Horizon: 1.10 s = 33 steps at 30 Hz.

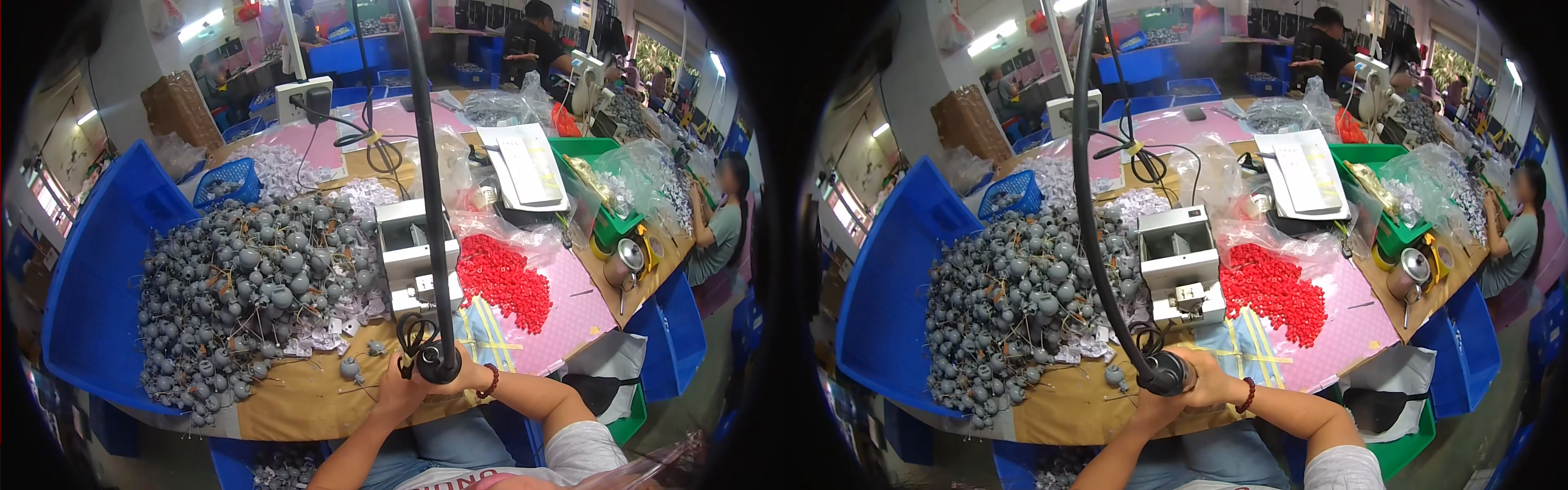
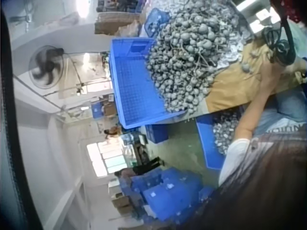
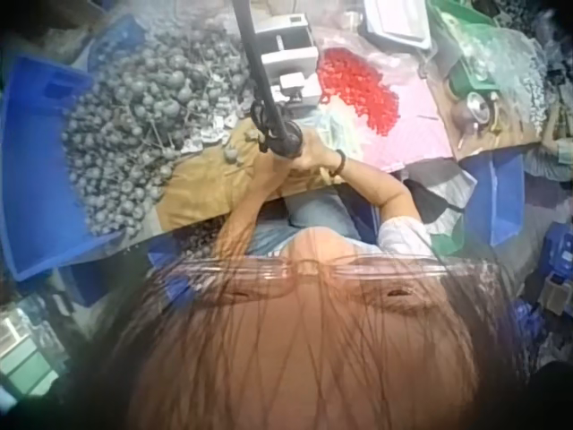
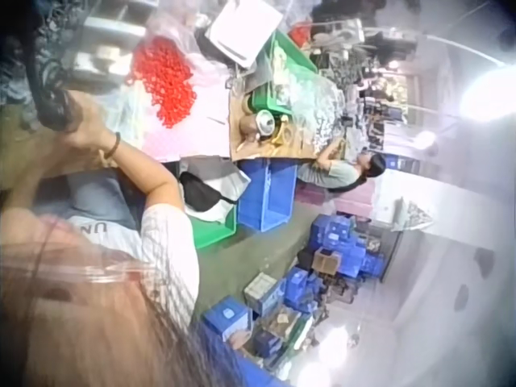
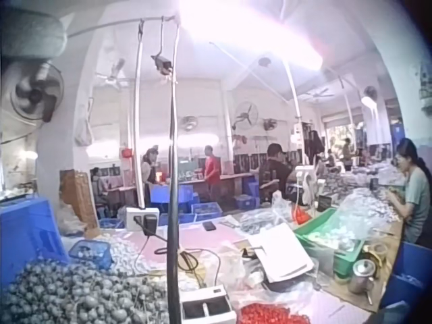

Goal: Assemble small toy components using a base jig and an electric screwdriver.

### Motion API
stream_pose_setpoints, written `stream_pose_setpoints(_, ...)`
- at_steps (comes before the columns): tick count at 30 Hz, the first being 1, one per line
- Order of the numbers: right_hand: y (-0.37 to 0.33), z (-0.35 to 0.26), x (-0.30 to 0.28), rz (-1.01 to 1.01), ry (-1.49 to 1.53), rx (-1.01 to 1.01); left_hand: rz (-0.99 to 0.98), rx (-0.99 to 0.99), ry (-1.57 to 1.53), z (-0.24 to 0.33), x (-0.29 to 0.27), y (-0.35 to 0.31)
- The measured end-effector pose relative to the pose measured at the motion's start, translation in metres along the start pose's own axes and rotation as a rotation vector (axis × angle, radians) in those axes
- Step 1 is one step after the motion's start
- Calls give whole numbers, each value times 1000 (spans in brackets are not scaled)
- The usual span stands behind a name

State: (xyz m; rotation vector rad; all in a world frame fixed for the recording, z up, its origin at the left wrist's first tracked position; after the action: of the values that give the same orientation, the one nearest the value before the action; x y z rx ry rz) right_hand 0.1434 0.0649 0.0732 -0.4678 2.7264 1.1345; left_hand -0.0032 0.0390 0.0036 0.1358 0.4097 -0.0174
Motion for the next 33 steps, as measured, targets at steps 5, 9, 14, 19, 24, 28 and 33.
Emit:
stream_pose_setpoints(5, 5, -6, -2, 28, 102, 232, -103, 125, 244, 14, -2, 1)
stream_pose_setpoints(9, 12, -10, -6, 77, 146, 348, -21, 236, 324, 25, -5, -2)
stream_pose_setpoints(14, 22, -5, -26, 324, 214, 413, 54, 308, 475, 24, -1, -5)
stream_pose_setpoints(19, 28, 53, -86, 846, 214, 561, 111, 321, 439, 33, -1, -9)
stream_pose_setpoints(24, -9, 108, -116, 947, 308, 613, 142, 345, 407, 34, -5, -13)
stream_pose_setpoints(28, -26, 98, -93, 751, -91, 366, 152, 378, 409, 34, -4, -14)
stream_pose_setpoints(33, -56, 50, -40, 265, -38, 609, 162, 370, 419, 25, 1, -22)
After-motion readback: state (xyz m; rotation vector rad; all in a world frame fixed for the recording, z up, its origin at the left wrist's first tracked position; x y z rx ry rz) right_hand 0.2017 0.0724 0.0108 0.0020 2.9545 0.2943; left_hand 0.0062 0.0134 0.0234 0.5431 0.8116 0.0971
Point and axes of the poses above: each hand's wrist, its own y-axis towards the middle knuckle, its own x-axis out of the palm, z = x × y, the point moved 3 cm from there along y, towards the middle knuckle, and after that the axes turned 9 degrees about z, right-handed, at the moved point
